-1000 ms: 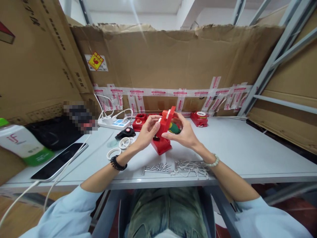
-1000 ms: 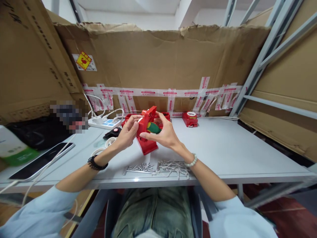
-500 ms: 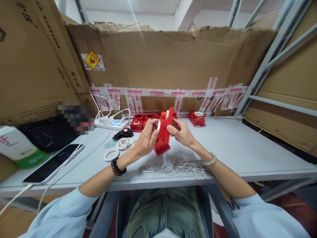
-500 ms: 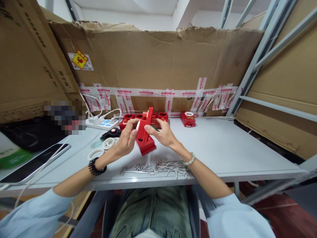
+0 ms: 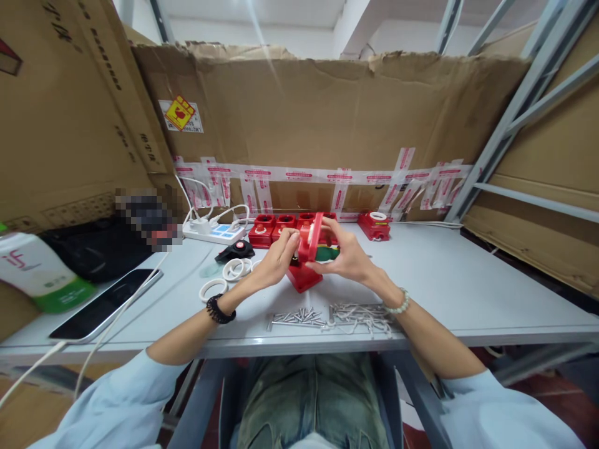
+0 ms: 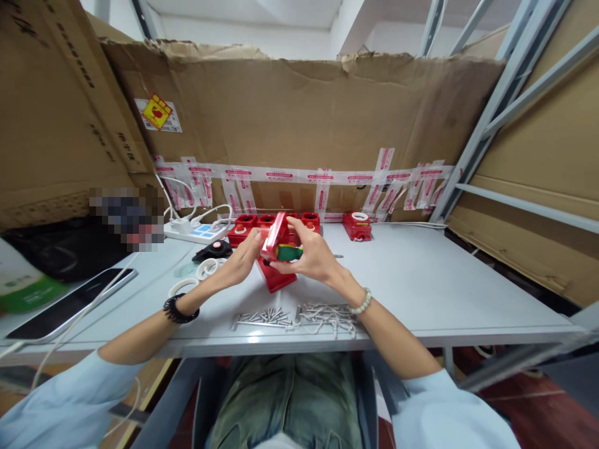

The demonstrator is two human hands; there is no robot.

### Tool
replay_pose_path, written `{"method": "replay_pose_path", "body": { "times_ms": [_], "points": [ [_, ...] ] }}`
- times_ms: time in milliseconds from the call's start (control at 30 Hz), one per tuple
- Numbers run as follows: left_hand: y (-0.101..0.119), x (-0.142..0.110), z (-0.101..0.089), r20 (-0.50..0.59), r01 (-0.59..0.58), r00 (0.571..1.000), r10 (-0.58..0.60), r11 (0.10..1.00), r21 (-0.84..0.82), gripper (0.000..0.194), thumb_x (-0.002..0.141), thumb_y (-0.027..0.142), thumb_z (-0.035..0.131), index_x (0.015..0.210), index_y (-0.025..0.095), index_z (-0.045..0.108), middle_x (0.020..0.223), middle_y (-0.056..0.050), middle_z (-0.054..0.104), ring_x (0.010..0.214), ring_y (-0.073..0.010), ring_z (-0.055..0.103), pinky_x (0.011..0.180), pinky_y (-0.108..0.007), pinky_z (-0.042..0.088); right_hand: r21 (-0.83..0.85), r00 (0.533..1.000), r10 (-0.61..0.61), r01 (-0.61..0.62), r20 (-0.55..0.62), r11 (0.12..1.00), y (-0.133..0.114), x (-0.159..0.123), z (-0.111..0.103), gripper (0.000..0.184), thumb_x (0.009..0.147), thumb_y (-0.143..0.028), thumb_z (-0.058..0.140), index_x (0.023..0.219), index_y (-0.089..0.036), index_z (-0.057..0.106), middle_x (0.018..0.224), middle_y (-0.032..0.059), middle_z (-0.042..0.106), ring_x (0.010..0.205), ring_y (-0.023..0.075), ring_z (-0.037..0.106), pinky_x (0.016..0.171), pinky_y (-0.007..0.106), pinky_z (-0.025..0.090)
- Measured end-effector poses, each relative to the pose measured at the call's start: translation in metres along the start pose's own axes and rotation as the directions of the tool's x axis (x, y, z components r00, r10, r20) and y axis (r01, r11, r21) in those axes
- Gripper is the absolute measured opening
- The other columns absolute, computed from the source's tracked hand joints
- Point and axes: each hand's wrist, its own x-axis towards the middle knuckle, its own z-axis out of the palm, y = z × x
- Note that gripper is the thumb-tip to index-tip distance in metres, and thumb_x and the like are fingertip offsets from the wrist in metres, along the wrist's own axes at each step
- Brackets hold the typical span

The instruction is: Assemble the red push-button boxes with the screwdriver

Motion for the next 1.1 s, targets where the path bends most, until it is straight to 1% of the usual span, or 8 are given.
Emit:
{"method": "replay_pose_path", "body": {
  "times_ms": [167,300,400,500,600,667,900,1100],
  "points": [
    [-0.017,0.009,-0.005,0.189,0.279,0.953,-0.237,0.929,-0.242,0.058,0.089,0.074,0.028,0.070,0.022,0.047,0.057,0.000,0.047,0.056,-0.0160,0.046,0.052,-0.031,0.039,-0.315,0.967,-0.128,0.194,0.219,0.929,0.001,-0.001,0.002,0.066,0.072,-0.018,0.069,0.135,-0.030,0.050,0.147,0.0051,0.050,0.134,0.0262,0.048,0.103,0.044,0.050],
    [-0.009,0.010,-0.012,0.476,0.553,0.805,-0.354,0.737,-0.388,0.060,0.083,0.077,0.037,0.060,0.021,0.038,0.045,0.005,0.030,0.039,-0.0074,0.021,0.040,-0.024,0.017,-0.259,0.978,-0.140,0.177,0.157,0.949,0.001,0.000,-0.002,0.070,0.071,-0.017,0.070,0.136,-0.028,0.048,0.144,0.0047,0.053,0.131,0.0258,0.052,0.106,0.042,0.047],
    [0.002,0.011,-0.019,0.524,0.583,0.784,-0.333,0.685,-0.437,0.052,0.083,0.069,0.046,0.064,0.021,0.041,0.044,0.008,0.026,0.037,-0.0058,0.017,0.039,-0.021,0.013,-0.182,0.993,-0.106,0.115,0.059,0.977,0.003,0.002,-0.009,0.076,0.067,-0.023,0.075,0.137,-0.026,0.046,0.136,0.0055,0.060,0.118,0.0255,0.062,0.101,0.040,0.051],
    [0.009,0.012,-0.025,0.462,0.507,0.842,-0.279,0.702,-0.500,0.045,0.083,0.061,0.051,0.065,0.020,0.048,0.044,0.008,0.026,0.038,-0.0060,0.017,0.039,-0.020,0.015,-0.193,0.998,-0.062,0.057,-0.022,0.979,0.009,0.002,-0.011,0.077,0.067,-0.028,0.077,0.137,-0.024,0.046,0.130,0.0070,0.064,0.110,0.0262,0.066,0.095,0.040,0.054],
    [0.010,0.012,-0.029,0.145,0.205,0.979,-0.146,0.748,-0.631,0.033,0.081,0.049,0.059,0.076,0.017,0.058,0.054,0.004,0.043,0.047,-0.0081,0.037,0.044,-0.020,0.032,-0.162,0.998,-0.045,0.036,-0.051,0.986,0.015,0.003,-0.007,0.079,0.065,-0.034,0.080,0.135,-0.022,0.047,0.127,0.0105,0.066,0.108,0.0283,0.067,0.093,0.044,0.055],
    [0.008,0.010,-0.029,-0.009,0.035,0.999,-0.050,0.810,-0.586,0.027,0.080,0.041,0.065,0.094,0.017,0.064,0.078,-0.001,0.061,0.069,-0.0116,0.055,0.060,-0.022,0.045,-0.068,0.998,-0.037,0.033,-0.050,0.997,0.014,0.003,-0.004,0.082,0.063,-0.038,0.082,0.135,-0.021,0.046,0.125,0.0119,0.067,0.109,0.0286,0.067,0.095,0.045,0.054],
    [-0.002,0.004,-0.021,0.095,-0.066,0.990,0.106,0.934,-0.350,0.036,0.091,0.036,0.058,0.124,0.021,0.058,0.131,-0.009,0.058,0.120,-0.0253,0.054,0.096,-0.037,0.045,0.129,0.996,0.003,0.009,-0.089,0.992,0.004,0.004,-0.001,0.078,0.059,-0.032,0.084,0.129,-0.023,0.050,0.112,0.0083,0.072,0.102,0.0264,0.070,0.093,0.044,0.057],
    [-0.007,-0.001,-0.020,0.275,0.020,0.958,0.077,0.942,-0.335,0.050,0.094,0.042,0.054,0.137,0.019,0.043,0.085,-0.003,0.066,0.083,-0.0195,0.062,0.080,-0.035,0.047,0.109,0.975,0.059,-0.036,-0.212,0.993,0.005,0.006,-0.006,0.078,0.060,-0.037,0.083,0.128,-0.020,0.048,0.109,0.0100,0.073,0.100,0.0266,0.070,0.088,0.044,0.058]
  ]
}}
